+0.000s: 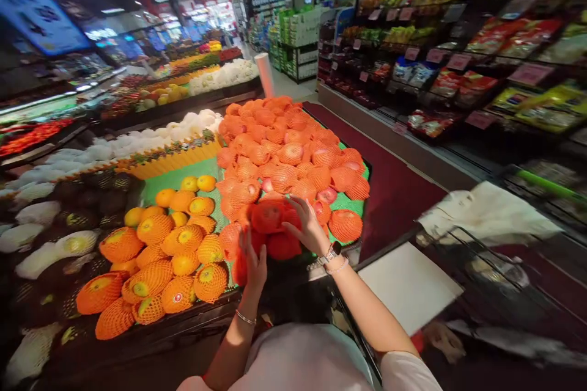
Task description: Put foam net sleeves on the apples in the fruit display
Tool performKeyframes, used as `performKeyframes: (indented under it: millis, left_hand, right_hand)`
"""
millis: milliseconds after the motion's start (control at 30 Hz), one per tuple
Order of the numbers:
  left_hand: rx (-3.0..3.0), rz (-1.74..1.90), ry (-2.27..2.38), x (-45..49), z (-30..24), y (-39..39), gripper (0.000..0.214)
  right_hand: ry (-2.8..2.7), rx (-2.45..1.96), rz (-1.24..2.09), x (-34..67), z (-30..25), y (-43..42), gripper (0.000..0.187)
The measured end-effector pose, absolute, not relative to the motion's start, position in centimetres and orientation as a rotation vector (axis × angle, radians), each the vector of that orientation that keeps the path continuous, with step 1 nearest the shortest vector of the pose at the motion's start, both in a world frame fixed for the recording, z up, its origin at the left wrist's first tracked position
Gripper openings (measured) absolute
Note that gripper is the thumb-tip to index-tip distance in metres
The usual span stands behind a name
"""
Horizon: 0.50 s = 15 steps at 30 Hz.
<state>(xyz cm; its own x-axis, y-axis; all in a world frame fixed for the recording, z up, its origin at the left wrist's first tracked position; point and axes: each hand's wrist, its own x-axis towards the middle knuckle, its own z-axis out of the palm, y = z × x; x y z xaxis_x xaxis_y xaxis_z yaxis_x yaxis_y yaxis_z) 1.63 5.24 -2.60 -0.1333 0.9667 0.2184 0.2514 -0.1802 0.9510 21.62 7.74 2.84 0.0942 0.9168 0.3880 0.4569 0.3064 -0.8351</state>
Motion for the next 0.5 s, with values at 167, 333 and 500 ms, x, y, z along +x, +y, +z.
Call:
performKeyframes:
  millis: [167,333,500]
  left_hand:
    - [1.754,1.036,1.453,1.9,-2.6,8.9,0.075]
    - [1.946,1.030,1.592,2.4,-3.5,10.7,0.091]
    - [2.016,1.124,1.676,2.2,-3.3,10.2,0.100]
  right_hand:
    - [-1.171,-1.638,0.404,25.2,-5.6,-3.5,0.041]
    - [-0.962,-1.946,0.397,27.6,-13.5,-14.9,0.037]
    - [-0.731,-2.178,0.346,31.4,-15.0,-20.2,0.025]
